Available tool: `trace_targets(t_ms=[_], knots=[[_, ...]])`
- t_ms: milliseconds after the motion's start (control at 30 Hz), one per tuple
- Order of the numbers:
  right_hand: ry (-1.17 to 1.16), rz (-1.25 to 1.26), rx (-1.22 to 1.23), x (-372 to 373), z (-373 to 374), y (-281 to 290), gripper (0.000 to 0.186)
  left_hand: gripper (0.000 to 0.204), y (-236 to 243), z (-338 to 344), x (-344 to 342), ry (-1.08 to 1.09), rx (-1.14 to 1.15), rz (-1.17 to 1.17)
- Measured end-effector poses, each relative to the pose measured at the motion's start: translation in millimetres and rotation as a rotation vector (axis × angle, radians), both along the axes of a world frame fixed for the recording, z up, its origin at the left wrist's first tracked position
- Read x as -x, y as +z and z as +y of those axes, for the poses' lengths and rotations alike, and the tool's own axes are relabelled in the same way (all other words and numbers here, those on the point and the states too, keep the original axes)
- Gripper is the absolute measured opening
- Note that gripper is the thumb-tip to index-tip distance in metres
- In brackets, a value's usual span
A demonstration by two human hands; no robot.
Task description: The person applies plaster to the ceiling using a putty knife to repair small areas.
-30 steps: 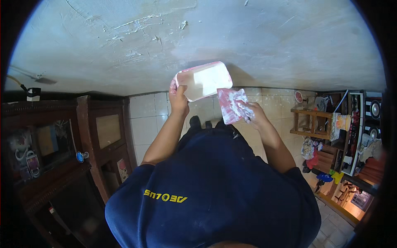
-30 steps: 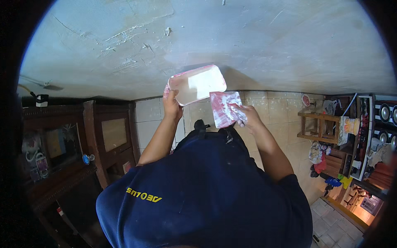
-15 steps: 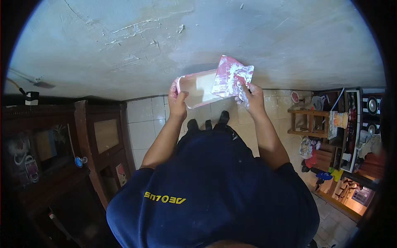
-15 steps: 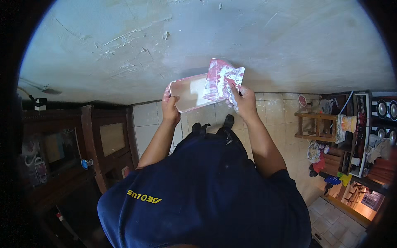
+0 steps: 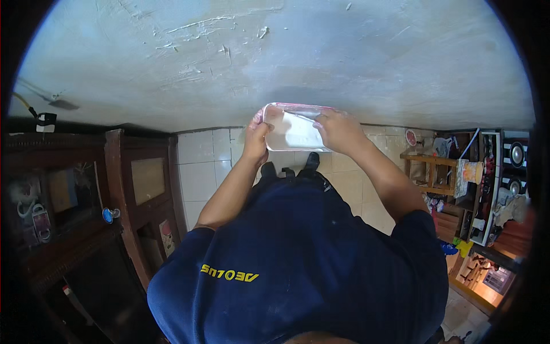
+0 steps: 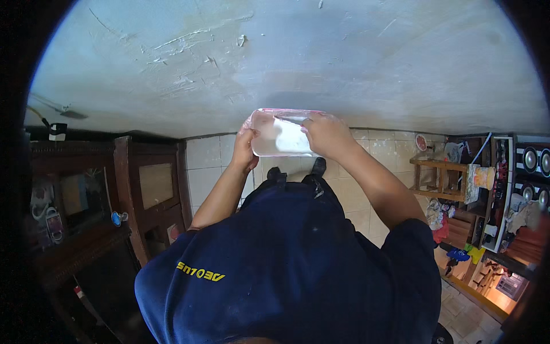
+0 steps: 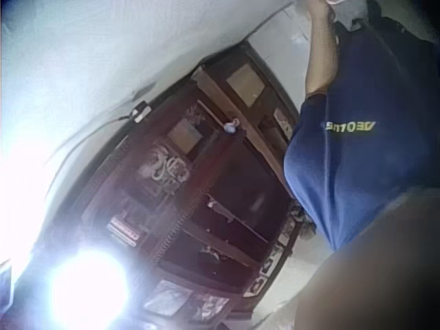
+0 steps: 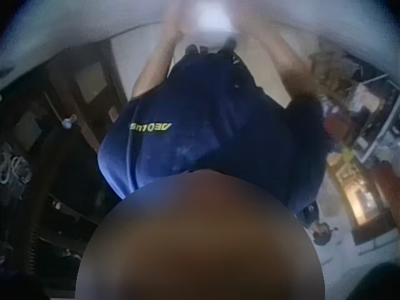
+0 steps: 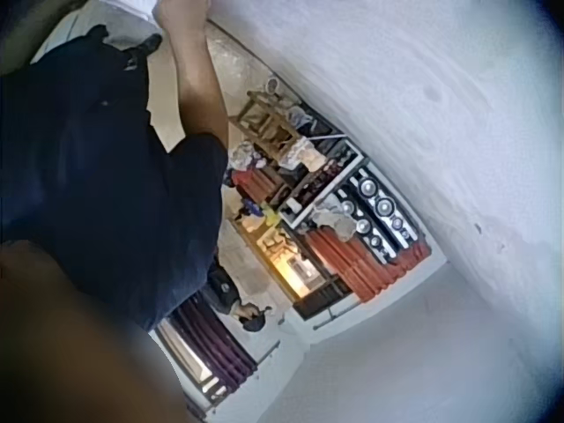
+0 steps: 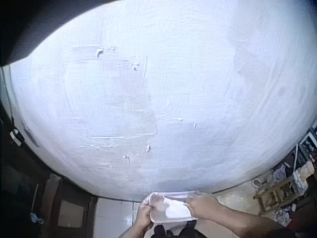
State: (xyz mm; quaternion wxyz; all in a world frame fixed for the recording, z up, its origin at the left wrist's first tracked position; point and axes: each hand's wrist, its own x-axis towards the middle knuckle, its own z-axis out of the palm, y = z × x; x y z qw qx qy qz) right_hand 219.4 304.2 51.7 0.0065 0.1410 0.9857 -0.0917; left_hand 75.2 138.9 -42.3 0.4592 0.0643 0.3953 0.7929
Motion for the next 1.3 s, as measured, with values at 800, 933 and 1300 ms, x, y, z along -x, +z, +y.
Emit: trace_targets(t_ms=[800,933,1300], knots=[[0.077,-0.18,0.267,-7.3,-2.2,24.1,0.027,0.045,-6.7,4.8,-10.2,-0.004,0.065,-0.039],[-0.06,-0.021,0.114,-3.5,-0.2,34.8,0.026,0.046,7.8,2.8,-13.3,-0.059,0.023,-0.105],[0.022,-0.073,0.105,-17.0,-12.9,32.2,0.021,0.047,-1.2,0.4,-16.1,-0.082,0.019,-0.089]])
